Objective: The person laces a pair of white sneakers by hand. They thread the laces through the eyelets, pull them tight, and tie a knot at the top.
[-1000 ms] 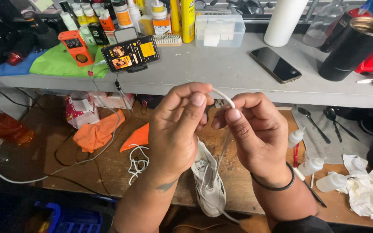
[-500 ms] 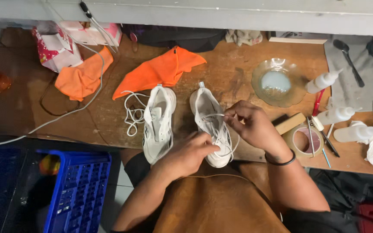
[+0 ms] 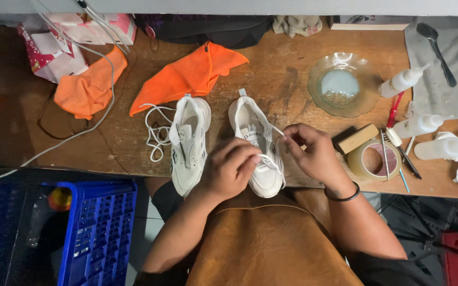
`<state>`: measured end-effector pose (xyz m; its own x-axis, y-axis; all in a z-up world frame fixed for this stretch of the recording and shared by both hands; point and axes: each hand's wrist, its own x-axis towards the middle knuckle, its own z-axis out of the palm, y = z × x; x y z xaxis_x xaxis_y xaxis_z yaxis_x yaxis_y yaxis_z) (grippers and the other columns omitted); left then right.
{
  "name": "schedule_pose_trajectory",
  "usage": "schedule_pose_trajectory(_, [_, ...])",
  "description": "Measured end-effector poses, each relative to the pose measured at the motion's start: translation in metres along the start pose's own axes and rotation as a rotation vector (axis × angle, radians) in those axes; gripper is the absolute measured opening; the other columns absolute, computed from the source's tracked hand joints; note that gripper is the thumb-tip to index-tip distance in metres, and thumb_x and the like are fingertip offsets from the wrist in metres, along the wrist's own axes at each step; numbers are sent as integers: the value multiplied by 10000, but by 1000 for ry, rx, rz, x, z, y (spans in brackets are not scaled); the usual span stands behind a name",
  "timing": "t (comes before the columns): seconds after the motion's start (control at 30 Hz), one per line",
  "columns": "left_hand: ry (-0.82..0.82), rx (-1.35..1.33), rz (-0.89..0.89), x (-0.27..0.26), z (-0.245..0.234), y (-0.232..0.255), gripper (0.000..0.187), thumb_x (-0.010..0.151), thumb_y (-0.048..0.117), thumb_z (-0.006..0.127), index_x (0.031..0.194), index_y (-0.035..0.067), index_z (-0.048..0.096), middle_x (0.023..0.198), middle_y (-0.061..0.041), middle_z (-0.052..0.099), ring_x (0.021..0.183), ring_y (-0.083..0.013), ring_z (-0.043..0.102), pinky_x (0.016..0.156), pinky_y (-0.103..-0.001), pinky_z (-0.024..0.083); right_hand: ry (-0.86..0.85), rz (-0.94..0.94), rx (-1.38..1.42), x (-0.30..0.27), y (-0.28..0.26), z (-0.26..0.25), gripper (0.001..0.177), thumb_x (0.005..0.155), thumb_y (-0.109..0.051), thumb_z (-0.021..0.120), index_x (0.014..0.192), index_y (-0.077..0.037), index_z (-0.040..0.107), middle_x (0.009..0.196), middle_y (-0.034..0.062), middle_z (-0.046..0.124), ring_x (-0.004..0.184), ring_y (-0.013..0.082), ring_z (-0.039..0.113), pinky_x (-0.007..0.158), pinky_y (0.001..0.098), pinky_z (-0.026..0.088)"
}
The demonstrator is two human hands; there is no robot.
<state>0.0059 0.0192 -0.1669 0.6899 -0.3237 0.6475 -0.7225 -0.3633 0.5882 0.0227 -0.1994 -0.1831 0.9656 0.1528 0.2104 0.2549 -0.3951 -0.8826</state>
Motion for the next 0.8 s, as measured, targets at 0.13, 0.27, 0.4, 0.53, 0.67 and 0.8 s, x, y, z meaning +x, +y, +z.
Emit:
schedule_pose_trajectory(0.13, [172,-218,-130,41,-34,31,128,947,120,523,935,100,649,806,-62,632,695,-188,545,625,-279,451,61,-24,145,1,-3,2,59,855,-9,683,900,-47,690,637,66,651,552,146,605,563,256,488])
schedule_pose_trajectory(0.27, [255,-329,-233,51,-46,29,152,963,128,536,968,42,661,770,-101,693,647,-195,608,602,-291,481,72,-45,244,1,2,4,83,863,30,656,936,-8,647,623,92,643,545,167,615,564,264,494])
schedule_pose_trajectory(0.4, [255,-104,-362,56,-57,15,149,955,144,588,1051,102,694,794,-12,741,607,-66,517,578,-199,423,-53,-30,185,2,-30,-6,105,833,44,656,937,37,646,660,155,659,546,229,638,574,353,532])
schedule_pose_trajectory(0.53, [360,-312,-427,50,-59,3,145,951,98,579,1043,18,659,764,-111,715,598,-86,564,540,-189,454,-585,216,-641,0,-67,-8,230,848,-326,666,954,-126,707,875,99,735,828,362,706,763,492,555])
schedule_pose_trajectory(0.67, [330,-379,-431,53,-57,21,151,951,67,560,1061,-2,636,833,-148,725,668,-132,665,557,-198,514,-599,88,-670,-9,-45,8,198,835,-298,622,922,-130,685,884,100,704,832,375,684,742,503,560])
schedule_pose_trajectory(0.8, [120,-388,-274,61,-54,30,236,924,47,584,1153,-11,580,953,-199,710,822,-265,718,655,-345,600,-416,124,81,-5,-55,-4,246,830,-97,621,1066,-45,576,704,112,694,646,248,675,638,363,560])
